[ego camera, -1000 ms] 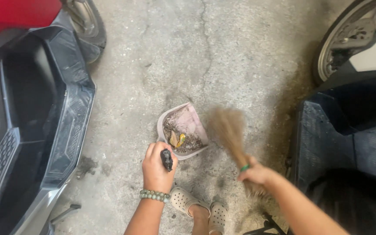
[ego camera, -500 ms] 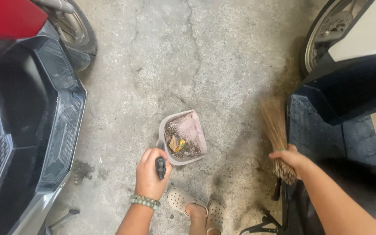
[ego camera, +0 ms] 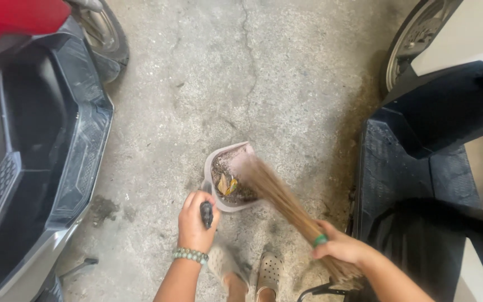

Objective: Sweeping dirt and debris from an outdoor driveway into a dustpan.

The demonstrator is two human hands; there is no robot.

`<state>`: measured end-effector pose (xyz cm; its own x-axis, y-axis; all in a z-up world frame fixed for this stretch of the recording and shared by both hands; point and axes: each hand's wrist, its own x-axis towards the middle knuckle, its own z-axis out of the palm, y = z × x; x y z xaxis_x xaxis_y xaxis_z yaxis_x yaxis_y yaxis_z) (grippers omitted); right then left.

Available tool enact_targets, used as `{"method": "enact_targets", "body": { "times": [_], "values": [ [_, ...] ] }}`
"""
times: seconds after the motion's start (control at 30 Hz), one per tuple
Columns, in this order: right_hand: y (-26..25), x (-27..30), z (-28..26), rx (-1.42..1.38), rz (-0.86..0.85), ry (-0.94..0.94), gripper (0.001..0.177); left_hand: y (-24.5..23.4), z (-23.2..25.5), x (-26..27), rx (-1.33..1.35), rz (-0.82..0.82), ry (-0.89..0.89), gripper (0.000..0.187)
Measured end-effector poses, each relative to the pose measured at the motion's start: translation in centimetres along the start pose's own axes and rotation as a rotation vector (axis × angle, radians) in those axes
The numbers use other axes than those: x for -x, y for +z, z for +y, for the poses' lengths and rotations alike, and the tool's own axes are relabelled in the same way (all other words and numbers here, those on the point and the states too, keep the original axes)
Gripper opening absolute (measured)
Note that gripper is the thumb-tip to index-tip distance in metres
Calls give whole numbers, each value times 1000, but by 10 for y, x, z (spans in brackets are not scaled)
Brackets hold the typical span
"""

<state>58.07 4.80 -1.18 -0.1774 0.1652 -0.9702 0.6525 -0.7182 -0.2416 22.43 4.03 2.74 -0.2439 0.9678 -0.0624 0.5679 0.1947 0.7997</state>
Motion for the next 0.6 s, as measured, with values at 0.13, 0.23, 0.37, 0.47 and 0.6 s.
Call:
{"method": "enact_targets", "body": {
  "times": [0.13, 0.23, 0.37, 0.47, 0.6],
  "values": [
    [-40, -26, 47, -130, 61, 23, 113, -21, -8, 13, -30, 16, -68, 18],
    [-45, -70, 67, -269, 329, -13, 111, -36, -21, 18, -51, 53, -36, 19],
    [7, -98, 36, -439, 320, 182, 83, -37, -30, 18, -57, 23, -43, 19],
    [76, -93, 0, -344, 168, 147, 86, -35, -31, 19, -77, 9, -52, 19],
    [121, -24, -52, -228, -24, 108, 106, -41, -31, 15, -50, 16, -91, 19]
  ]
}}
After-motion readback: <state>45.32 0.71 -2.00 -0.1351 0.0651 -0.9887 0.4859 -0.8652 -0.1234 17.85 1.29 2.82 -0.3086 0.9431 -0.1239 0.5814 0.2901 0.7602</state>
